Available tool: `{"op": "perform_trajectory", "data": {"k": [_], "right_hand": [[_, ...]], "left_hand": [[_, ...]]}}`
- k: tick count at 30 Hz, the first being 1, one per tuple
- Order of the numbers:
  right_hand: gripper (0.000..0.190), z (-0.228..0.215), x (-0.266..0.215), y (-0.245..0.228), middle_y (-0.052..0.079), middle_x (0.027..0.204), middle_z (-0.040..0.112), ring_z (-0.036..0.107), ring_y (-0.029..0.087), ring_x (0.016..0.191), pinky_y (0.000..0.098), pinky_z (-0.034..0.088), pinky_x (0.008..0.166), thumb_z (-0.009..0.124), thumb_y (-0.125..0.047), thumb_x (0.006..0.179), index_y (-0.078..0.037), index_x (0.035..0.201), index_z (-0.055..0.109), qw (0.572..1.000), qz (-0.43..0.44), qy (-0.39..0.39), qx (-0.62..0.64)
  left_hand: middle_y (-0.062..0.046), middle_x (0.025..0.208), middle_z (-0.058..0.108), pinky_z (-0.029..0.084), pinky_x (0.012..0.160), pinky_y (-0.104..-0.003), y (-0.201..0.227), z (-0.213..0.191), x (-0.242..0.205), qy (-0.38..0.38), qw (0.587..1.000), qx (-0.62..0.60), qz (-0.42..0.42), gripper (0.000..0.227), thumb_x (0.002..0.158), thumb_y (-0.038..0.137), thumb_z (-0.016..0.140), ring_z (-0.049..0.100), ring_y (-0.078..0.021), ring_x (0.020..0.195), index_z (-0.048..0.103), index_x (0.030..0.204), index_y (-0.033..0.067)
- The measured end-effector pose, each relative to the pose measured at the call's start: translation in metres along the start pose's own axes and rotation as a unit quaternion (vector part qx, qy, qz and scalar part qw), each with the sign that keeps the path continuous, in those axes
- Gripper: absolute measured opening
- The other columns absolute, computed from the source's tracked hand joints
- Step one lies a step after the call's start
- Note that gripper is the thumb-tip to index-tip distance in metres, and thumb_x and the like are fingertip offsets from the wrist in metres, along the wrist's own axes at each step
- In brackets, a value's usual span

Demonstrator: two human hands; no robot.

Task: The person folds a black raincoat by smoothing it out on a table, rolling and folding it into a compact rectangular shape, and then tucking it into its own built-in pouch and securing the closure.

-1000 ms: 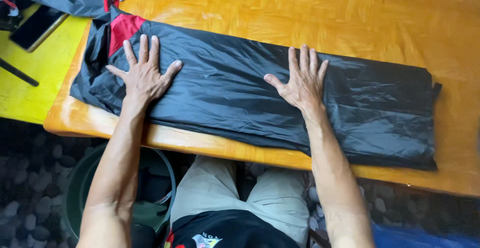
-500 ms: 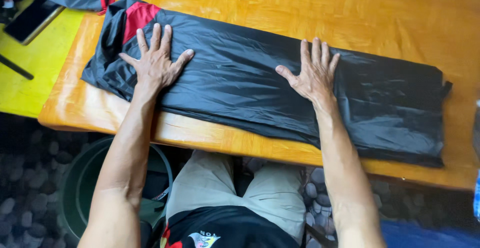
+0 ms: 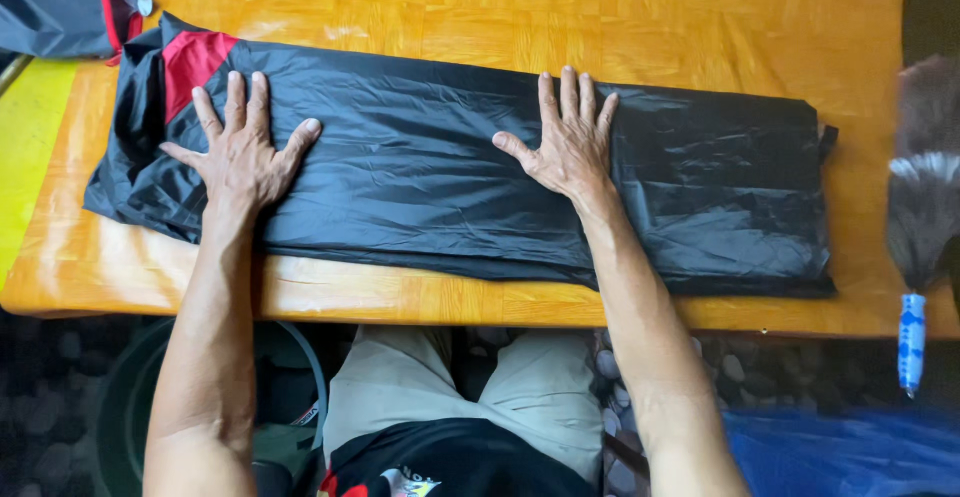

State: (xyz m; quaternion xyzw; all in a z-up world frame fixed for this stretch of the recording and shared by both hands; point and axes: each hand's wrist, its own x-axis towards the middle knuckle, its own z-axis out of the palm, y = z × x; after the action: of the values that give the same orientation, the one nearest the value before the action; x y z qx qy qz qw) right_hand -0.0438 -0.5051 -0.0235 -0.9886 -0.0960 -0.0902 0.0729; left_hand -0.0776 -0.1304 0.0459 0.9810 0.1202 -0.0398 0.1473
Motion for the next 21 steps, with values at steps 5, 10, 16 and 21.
{"op": "perform_trajectory", "data": {"k": [5,10,16,21], "right_hand": [[0.106,-0.003,-0.001,-0.001,0.028,0.166,0.024,0.019,0.047,0.152,0.0764,0.011,0.114,0.040,-0.084,0.091,-0.006,0.161,0.030,1.000,-0.005,-0.012,-0.004],[0.105,-0.005,-0.001,-0.002,0.028,0.166,0.023,0.019,0.047,0.152,0.0756,0.010,0.115,0.041,-0.083,0.092,-0.006,0.162,0.028,1.000,-0.001,-0.027,0.000],[0.103,-0.007,-0.001,-0.006,0.030,0.166,0.022,0.017,0.050,0.152,0.0770,0.010,0.114,0.043,-0.079,0.095,-0.003,0.162,0.028,1.000,-0.007,-0.025,0.015],[0.102,-0.004,-0.002,-0.005,0.029,0.167,0.022,0.019,0.050,0.153,0.0783,0.015,0.114,0.048,-0.077,0.094,-0.004,0.163,0.028,1.000,-0.021,-0.010,-0.007]], "left_hand": [[-0.002,0.174,0.010,-0.002,0.101,-0.090,-0.003,0.000,0.000,0.009,1.000,-0.009,0.015,0.099,0.089,0.080,0.031,-0.006,-0.0366,0.155,0.019,0.167,0.0212],[-0.002,0.174,0.008,-0.004,0.103,-0.089,-0.007,0.002,0.001,0.006,1.000,-0.011,0.018,0.101,0.088,0.082,0.030,-0.008,-0.0354,0.153,0.016,0.167,0.0217],[-0.005,0.173,0.014,0.000,0.099,-0.091,-0.011,0.006,0.010,0.026,0.999,0.002,0.038,0.098,0.092,0.079,0.033,-0.002,-0.0396,0.153,0.022,0.166,0.0163],[-0.005,0.172,0.017,0.001,0.097,-0.092,-0.017,0.014,0.016,0.046,0.998,0.001,0.037,0.096,0.092,0.077,0.039,-0.001,-0.0387,0.153,0.025,0.166,0.0178]]}}
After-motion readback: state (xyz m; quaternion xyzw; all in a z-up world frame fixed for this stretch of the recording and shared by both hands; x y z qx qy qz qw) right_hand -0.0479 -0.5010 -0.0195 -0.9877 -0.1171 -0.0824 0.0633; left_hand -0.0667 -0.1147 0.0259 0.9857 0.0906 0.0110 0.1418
